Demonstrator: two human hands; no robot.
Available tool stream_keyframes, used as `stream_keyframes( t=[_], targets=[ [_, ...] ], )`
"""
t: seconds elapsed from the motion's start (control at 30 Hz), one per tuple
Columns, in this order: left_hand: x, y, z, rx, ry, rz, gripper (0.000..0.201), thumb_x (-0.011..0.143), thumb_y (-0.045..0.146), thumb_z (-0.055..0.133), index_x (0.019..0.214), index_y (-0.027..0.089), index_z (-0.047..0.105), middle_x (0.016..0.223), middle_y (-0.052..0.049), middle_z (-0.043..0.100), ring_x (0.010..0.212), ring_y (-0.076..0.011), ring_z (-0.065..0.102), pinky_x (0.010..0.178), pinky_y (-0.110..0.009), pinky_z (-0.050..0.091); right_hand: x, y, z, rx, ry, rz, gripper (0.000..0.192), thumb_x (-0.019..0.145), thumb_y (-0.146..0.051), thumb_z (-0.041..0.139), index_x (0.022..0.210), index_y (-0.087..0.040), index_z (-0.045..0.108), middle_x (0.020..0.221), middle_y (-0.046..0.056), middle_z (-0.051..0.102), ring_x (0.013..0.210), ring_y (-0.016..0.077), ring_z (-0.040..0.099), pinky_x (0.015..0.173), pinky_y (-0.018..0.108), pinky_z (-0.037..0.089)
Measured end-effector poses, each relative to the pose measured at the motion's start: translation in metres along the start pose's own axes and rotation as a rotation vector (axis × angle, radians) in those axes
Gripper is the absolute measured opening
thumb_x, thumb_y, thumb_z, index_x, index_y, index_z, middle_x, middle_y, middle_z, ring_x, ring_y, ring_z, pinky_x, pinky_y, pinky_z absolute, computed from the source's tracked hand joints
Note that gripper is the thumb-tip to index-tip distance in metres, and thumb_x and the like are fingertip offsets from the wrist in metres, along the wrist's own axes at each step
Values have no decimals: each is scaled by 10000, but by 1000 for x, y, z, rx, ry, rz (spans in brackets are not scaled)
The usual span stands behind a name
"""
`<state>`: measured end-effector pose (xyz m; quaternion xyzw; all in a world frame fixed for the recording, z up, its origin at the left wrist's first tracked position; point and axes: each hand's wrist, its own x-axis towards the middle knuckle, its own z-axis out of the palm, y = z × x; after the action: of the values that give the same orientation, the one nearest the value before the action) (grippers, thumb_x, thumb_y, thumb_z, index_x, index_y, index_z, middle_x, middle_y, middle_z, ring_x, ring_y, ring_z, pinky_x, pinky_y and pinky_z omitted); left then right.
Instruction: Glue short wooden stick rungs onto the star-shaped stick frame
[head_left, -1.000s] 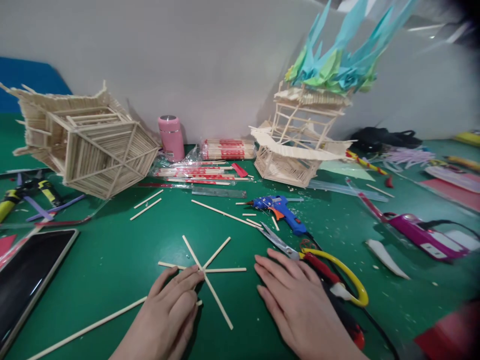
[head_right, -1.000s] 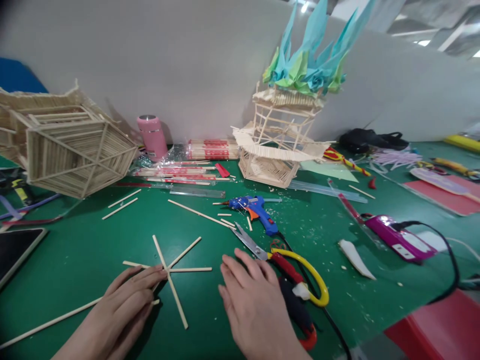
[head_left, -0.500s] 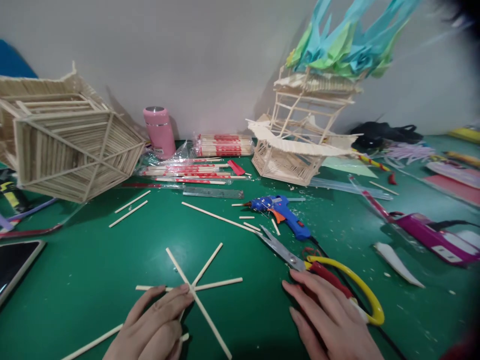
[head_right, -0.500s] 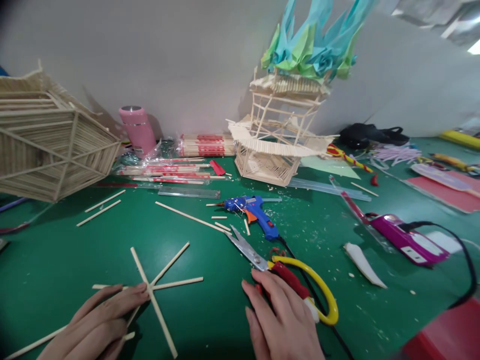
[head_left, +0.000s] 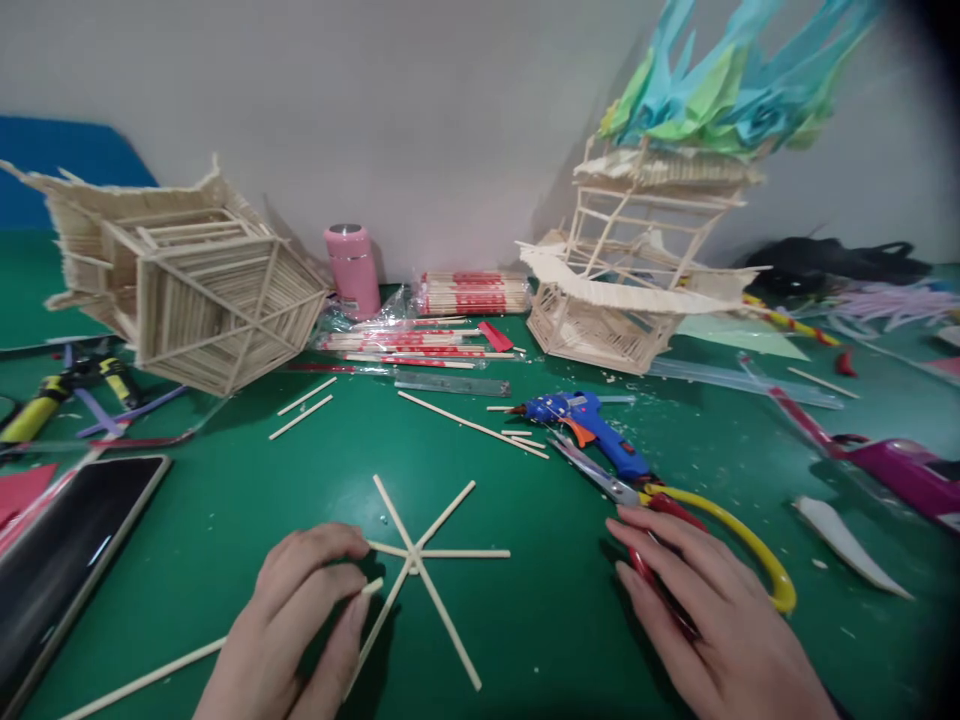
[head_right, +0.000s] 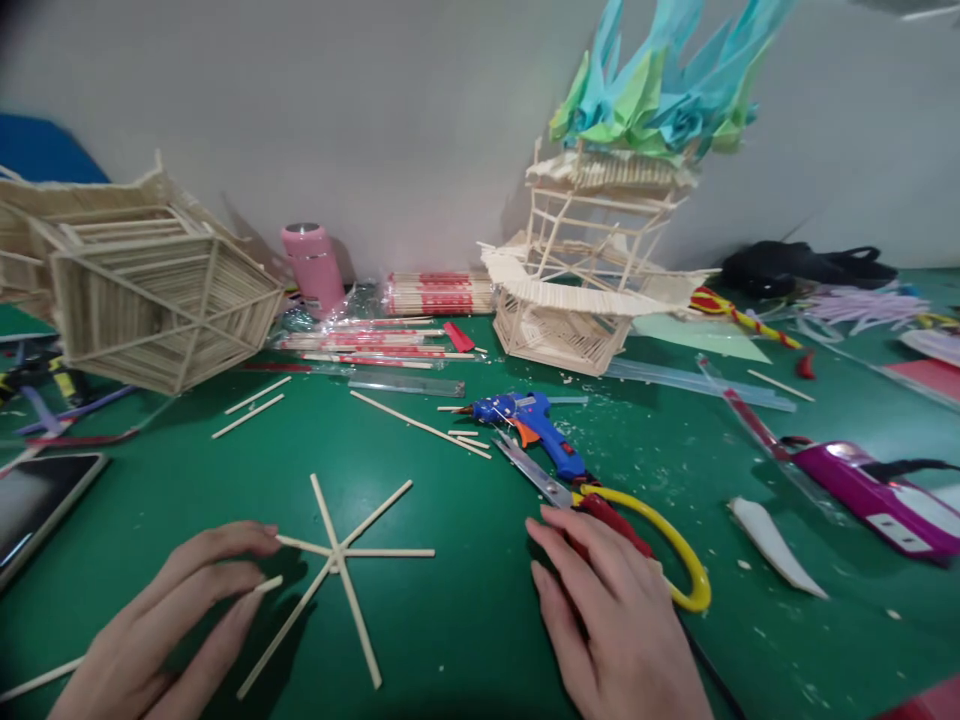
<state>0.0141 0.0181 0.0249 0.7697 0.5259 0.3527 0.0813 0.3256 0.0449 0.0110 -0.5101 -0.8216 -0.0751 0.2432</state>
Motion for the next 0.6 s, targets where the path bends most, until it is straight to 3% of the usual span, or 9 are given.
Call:
stream_keyframes(
  t=[0.2, 0.33, 0.43, 0.6],
  targets=[
    [10, 14, 0, -192, -199, -40, 120, 829, 167, 481, 879, 224, 574, 854, -37, 613, 823, -161, 587, 729, -268, 496, 25, -65, 0, 415, 20, -29, 245, 831, -148, 483, 1053, -217, 561, 927, 49, 636, 843, 147, 615, 718, 217, 506],
    [14, 24, 2, -412, -258, -158, 134, 855, 195, 455, 850, 226, 586, 808, -16, 614, 763, -131, 588, 684, -228, 490, 46, -99, 3, 698, -37, -54, 204, 823, -183, 509, 1008, -193, 596, 873, 43, 660, 778, 134, 619, 678, 209, 515],
    [17, 32, 1, -571, -300, -254, 163, 860, 266, 447, 780, 216, 581, 761, -12, 604, 716, -130, 581, 648, -219, 477, 54, -108, 1, 785, -34, -32, 154, 849, -239, 502, 888, -187, 642, 782, 38, 659, 710, 129, 610, 632, 217, 506],
    [20, 40, 6, -816, -366, -515, 302, 825, 454, 474, 693, 198, 562, 686, -6, 551, 664, -136, 512, 606, -227, 425, 58, -105, -6, 764, 18, -83, 269, 896, -296, 447, 788, -175, 662, 696, 35, 640, 627, 115, 570, 578, 216, 475]
  ],
)
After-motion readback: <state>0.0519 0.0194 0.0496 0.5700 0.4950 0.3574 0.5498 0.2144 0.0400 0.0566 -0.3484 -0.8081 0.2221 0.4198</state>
